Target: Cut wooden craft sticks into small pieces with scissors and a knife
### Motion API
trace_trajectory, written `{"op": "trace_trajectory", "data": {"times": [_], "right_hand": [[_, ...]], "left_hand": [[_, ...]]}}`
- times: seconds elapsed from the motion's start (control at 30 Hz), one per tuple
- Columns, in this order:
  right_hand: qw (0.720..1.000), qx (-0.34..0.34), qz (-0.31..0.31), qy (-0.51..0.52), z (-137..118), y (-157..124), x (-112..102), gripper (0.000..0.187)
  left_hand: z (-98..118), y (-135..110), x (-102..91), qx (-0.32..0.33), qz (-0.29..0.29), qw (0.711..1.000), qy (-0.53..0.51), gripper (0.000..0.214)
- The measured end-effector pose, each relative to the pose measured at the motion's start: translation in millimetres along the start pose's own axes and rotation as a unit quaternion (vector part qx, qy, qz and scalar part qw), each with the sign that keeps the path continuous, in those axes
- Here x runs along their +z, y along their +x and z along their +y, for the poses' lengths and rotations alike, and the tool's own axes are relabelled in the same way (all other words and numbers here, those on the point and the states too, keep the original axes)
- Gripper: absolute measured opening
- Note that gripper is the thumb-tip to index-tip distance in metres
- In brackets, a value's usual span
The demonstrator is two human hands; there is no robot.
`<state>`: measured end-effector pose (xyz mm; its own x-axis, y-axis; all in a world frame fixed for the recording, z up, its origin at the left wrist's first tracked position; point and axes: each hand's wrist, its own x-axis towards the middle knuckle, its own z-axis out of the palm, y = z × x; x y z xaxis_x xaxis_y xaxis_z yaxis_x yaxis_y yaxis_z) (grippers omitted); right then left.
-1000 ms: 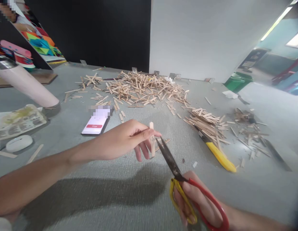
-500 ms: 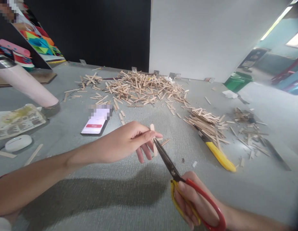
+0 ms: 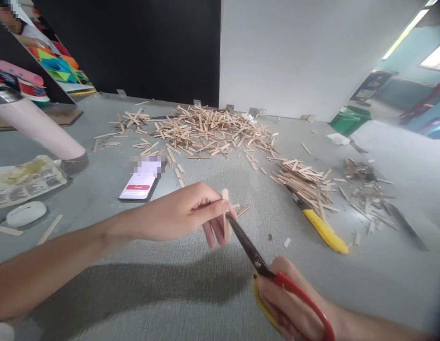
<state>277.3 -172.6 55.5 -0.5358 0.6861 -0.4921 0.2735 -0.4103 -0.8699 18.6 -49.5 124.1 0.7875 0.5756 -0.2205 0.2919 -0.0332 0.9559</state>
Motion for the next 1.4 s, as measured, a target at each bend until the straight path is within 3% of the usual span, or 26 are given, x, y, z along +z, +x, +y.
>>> {"op": "trace_trajectory", "data": {"times": [0.2, 0.37, 0.53, 0.67, 0.8, 0.9, 1.1, 1.4], "right_hand": [[0.997, -0.025, -0.048, 0.052, 11, -2, -3, 0.081], [0.995, -0.029, -0.038, 0.082, 28, 1, -2, 0.081], [0.988, -0.005, -0.015, 0.156, 36, 8, -2, 0.077], [0.981, -0.01, -0.021, 0.193, 40, 12, -4, 0.077], [0.98, -0.003, -0.041, 0.193, 41, 13, -3, 0.076], [0.984, -0.008, -0.023, 0.174, 41, 12, 0, 0.076], [0.99, -0.087, 0.01, 0.115, 29, 14, 0, 0.078], [0.992, -0.078, 0.005, 0.096, 30, 18, -3, 0.076]], "left_hand": [[9, -4, -3.8, 0.015, -0.018, 0.999, 0.025, 0.044], [9, -1, -2.4, -0.002, -0.007, 0.999, 0.052, 0.051], [-1, 2, 2.7, -0.018, -0.016, 1.0, -0.003, 0.023], [-3, 1, 3.1, -0.025, -0.03, 0.999, 0.032, 0.013], [-1, 0, 2.1, -0.033, -0.014, 0.996, 0.079, 0.012], [0, 1, 3.4, -0.038, 0.005, 0.996, 0.078, 0.015], [-1, 4, 6.2, -0.052, 0.013, 0.997, 0.063, 0.011], [-3, 5, 11.1, -0.04, 0.026, 0.992, 0.12, 0.01]]}}
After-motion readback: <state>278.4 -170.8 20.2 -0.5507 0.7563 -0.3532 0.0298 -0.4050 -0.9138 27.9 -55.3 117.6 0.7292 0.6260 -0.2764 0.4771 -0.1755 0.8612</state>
